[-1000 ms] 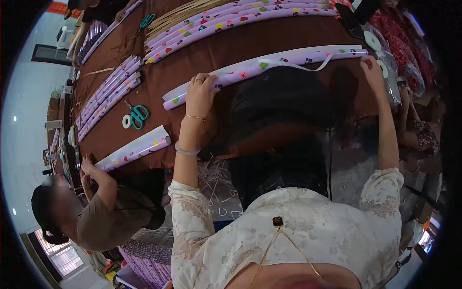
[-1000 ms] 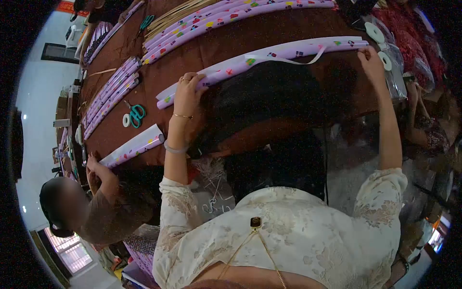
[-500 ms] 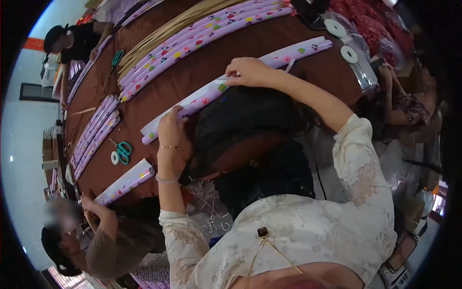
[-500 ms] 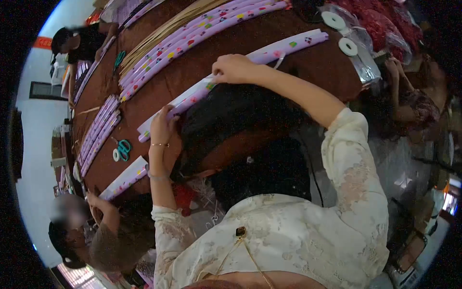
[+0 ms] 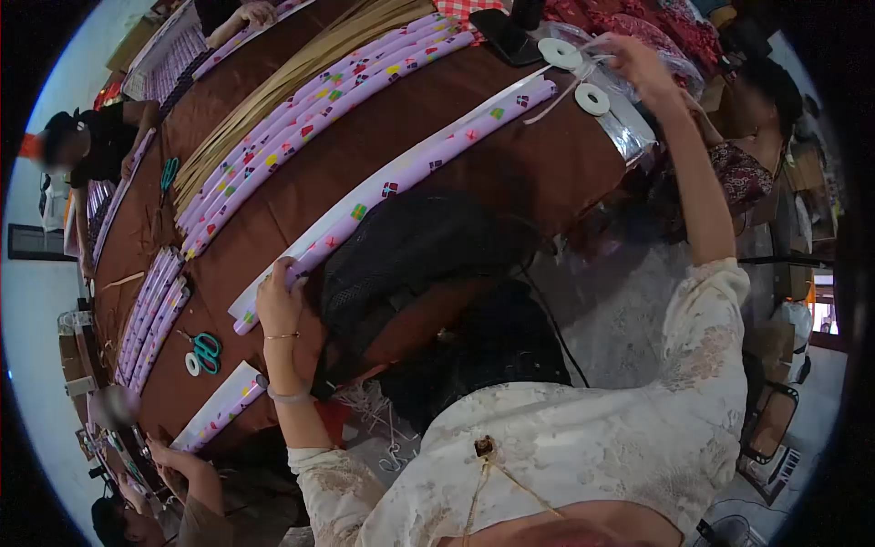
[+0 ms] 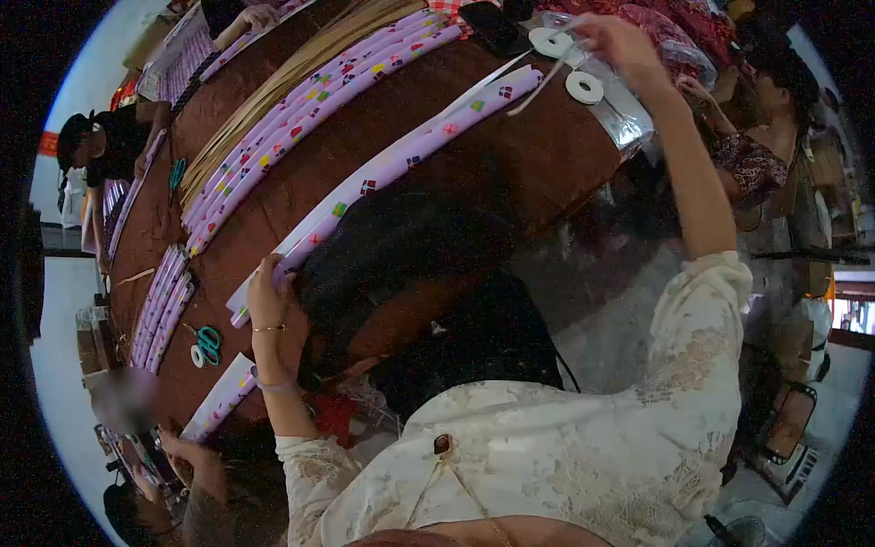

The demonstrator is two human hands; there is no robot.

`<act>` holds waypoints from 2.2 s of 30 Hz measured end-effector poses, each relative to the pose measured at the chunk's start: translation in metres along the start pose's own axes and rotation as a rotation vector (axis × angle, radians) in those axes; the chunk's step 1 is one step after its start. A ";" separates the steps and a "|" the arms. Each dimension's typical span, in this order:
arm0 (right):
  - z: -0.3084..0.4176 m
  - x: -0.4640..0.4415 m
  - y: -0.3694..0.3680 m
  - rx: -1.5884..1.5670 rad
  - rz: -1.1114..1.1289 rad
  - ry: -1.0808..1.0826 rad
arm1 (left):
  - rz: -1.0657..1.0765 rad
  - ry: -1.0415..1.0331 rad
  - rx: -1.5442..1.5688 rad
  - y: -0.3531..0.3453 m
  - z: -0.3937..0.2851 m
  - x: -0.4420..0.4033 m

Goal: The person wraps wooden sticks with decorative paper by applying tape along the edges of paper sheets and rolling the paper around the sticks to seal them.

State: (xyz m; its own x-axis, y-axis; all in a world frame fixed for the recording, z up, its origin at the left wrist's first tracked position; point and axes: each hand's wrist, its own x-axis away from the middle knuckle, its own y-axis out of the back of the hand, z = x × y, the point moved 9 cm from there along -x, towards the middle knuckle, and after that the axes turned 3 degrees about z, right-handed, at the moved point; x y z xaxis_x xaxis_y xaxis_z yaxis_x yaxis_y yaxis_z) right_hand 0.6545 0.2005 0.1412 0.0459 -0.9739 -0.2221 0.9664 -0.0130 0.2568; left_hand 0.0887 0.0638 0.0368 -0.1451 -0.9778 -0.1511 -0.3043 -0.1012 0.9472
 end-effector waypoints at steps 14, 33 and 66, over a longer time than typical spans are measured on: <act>0.204 -0.002 0.244 0.560 -1.149 0.641 | 0.039 0.062 -0.014 -0.006 0.008 -0.001; -0.010 -0.054 0.154 0.650 -0.907 0.128 | 0.092 0.153 0.028 -0.006 0.010 -0.003; 0.022 0.015 -0.459 0.304 1.027 0.304 | -0.050 0.073 -0.070 -0.004 0.003 0.004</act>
State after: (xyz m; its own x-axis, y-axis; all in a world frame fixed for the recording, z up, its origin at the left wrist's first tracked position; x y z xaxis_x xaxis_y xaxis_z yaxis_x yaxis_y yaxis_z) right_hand 0.2056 0.1866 0.0403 0.8887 -0.4581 0.0178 0.3330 0.6718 0.6617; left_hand 0.0863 0.0606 0.0319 -0.0612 -0.9817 -0.1804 -0.2421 -0.1607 0.9569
